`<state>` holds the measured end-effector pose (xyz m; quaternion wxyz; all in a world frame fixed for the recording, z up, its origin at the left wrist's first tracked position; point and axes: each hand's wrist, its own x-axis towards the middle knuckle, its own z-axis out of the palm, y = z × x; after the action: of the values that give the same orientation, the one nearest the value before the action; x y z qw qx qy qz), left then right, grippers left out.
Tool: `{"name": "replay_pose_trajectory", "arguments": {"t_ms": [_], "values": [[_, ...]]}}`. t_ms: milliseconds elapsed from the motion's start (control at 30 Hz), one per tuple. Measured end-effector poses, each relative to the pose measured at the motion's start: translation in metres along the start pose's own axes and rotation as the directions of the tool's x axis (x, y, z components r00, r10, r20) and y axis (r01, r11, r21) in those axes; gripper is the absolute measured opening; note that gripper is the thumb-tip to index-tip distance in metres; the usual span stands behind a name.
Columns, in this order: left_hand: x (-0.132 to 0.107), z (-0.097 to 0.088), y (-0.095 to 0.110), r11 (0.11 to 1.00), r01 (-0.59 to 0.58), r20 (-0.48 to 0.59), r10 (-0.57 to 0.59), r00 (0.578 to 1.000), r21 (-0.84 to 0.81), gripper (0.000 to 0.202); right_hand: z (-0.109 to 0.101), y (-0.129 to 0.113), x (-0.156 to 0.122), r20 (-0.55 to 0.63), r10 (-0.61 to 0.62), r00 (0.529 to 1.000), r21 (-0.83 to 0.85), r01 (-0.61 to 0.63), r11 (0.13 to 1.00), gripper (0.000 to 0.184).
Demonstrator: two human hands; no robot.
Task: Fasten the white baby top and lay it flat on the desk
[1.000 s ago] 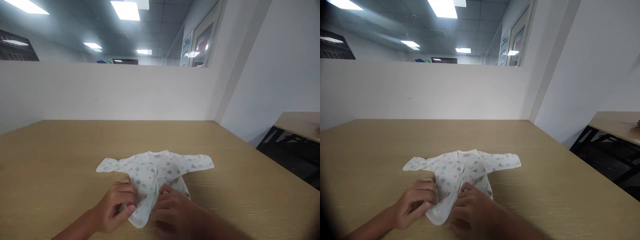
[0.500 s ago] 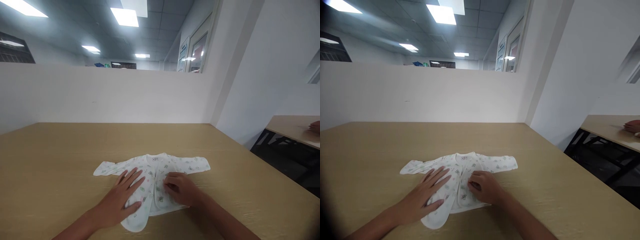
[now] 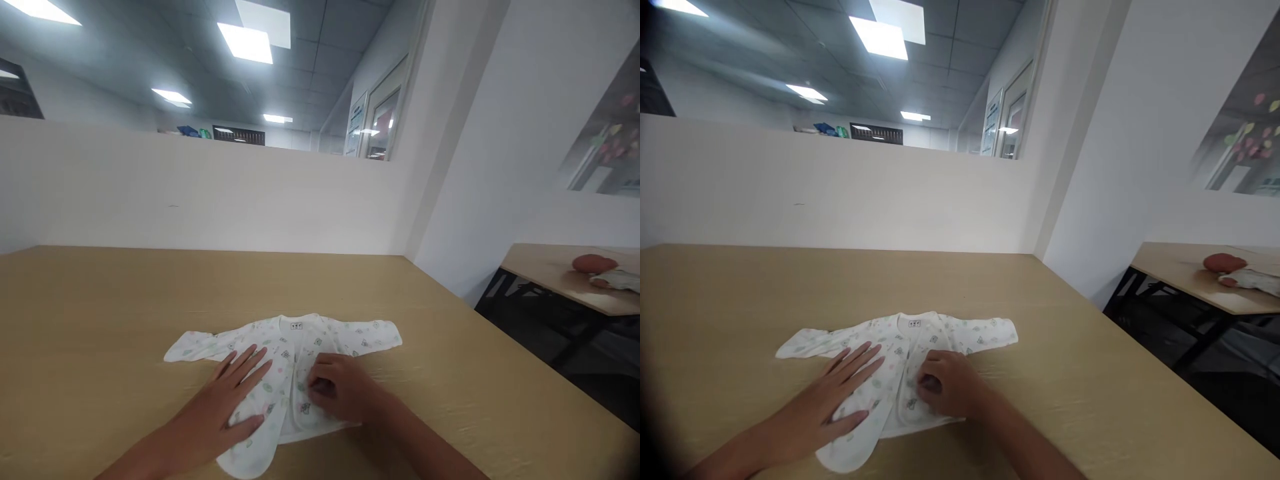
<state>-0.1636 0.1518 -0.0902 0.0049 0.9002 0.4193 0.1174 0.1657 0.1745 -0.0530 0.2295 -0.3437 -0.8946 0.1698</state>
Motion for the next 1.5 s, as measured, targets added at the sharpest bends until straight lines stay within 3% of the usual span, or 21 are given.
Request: {"name": "replay_pose_trajectory", "arguments": {"t_ms": [333,500,767,900,967,1067,1167,1267,1367,1500], "values": [[-0.006,0.023,-0.024,0.99,-0.11,-0.04,0.114,0.993,0.093,0.082,-0.004,-0.014,-0.001,0.236,0.128,0.963,-0.045,-0.121,0.992,0.032],[-0.005,0.028,-0.031,0.982,-0.137,-0.031,0.142,0.989,0.126,0.089,-0.006,-0.023,-0.004,0.248,0.16,0.955,0.041,-0.176,0.984,0.034],[-0.007,0.007,-0.015,0.998,-0.066,0.036,0.066,0.997,0.003,0.09,-0.011,-0.037,-0.008,0.233,0.254,0.939,0.077,-0.278,0.958,0.035],[-0.01,-0.006,-0.007,0.995,-0.069,0.008,0.07,0.998,-0.075,0.086,-0.017,-0.041,-0.009,0.338,0.24,0.91,0.133,-0.299,0.945,0.03],[-0.001,-0.012,-0.005,0.991,-0.067,-0.056,0.061,0.997,-0.114,0.069,-0.017,-0.037,-0.006,0.339,0.185,0.922,0.186,-0.258,0.948,0.026],[0.035,-0.02,-0.006,0.985,-0.014,-0.141,-0.01,0.99,-0.172,0.045,-0.011,-0.024,0.001,0.145,0.13,0.981,0.206,-0.159,0.966,0.015],[0.086,-0.02,-0.014,0.975,0.033,-0.139,-0.065,0.988,-0.22,0.046,0.0,-0.012,0.007,0.024,0.132,0.991,0.142,-0.134,0.981,0.019],[0.123,-0.006,-0.024,0.97,0.14,-0.106,-0.164,0.981,-0.201,0.056,0.009,-0.008,0.007,0.073,0.144,0.987,0.041,-0.147,0.988,0.026],[0.131,0.015,-0.028,0.972,0.164,-0.041,-0.173,0.984,-0.167,0.062,0.014,-0.011,0.002,0.143,0.168,0.975,-0.008,-0.168,0.986,0.02],[0.117,0.031,-0.026,0.98,0.12,-0.057,-0.13,0.99,-0.156,0.059,0.013,-0.016,-0.005,0.158,0.189,0.969,0.011,-0.193,0.981,0.017]]}}
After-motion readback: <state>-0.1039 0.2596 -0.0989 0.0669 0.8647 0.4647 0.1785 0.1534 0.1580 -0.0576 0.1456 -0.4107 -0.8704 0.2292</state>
